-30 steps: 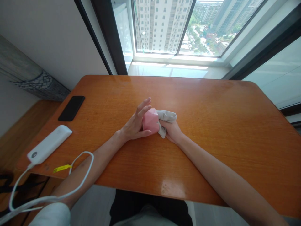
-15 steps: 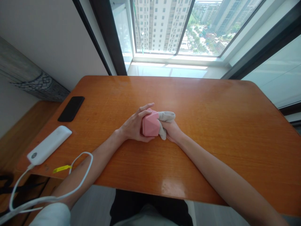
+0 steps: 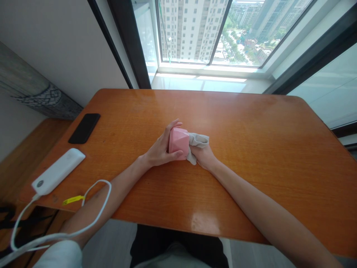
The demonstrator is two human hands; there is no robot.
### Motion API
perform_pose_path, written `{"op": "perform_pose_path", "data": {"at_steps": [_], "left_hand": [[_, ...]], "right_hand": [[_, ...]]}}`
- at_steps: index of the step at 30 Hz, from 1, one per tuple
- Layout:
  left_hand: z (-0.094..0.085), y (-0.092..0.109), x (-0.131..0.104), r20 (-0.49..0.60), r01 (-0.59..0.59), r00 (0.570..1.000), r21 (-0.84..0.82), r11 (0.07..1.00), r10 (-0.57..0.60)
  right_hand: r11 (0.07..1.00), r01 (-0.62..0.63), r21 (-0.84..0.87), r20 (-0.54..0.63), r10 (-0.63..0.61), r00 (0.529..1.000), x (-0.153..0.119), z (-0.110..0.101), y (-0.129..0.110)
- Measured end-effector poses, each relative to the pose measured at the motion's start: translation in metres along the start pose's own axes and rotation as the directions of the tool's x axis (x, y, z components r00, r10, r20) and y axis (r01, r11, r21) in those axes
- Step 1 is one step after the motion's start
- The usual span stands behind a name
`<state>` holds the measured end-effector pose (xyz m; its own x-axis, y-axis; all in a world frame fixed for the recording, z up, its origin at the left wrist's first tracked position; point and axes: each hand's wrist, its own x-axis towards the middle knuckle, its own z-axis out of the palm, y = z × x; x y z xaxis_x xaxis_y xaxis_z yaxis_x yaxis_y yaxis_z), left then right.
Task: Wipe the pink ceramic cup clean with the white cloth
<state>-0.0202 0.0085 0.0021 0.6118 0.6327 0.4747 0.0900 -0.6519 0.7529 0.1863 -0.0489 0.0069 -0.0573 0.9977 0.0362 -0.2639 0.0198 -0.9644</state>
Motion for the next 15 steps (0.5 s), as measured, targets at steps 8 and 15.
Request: {"op": "perform_pose_path", "data": {"at_steps": [8, 15], "left_hand": [[-0.014, -0.010, 0.006, 0.178, -0.448, 0.894, 0.351, 0.822, 0.411], [-0.008, -0.002, 0.006, 0.149, -0.373, 0.928, 0.415, 0.830, 0.343]], "right_hand": [[0.961, -0.175, 0.215, -0.005, 0.181, 0.984, 0.004, 0.003, -0.008], [0.963, -0.170, 0.209, -0.008, 0.175, 0.984, 0.005, 0.000, -0.007]]}}
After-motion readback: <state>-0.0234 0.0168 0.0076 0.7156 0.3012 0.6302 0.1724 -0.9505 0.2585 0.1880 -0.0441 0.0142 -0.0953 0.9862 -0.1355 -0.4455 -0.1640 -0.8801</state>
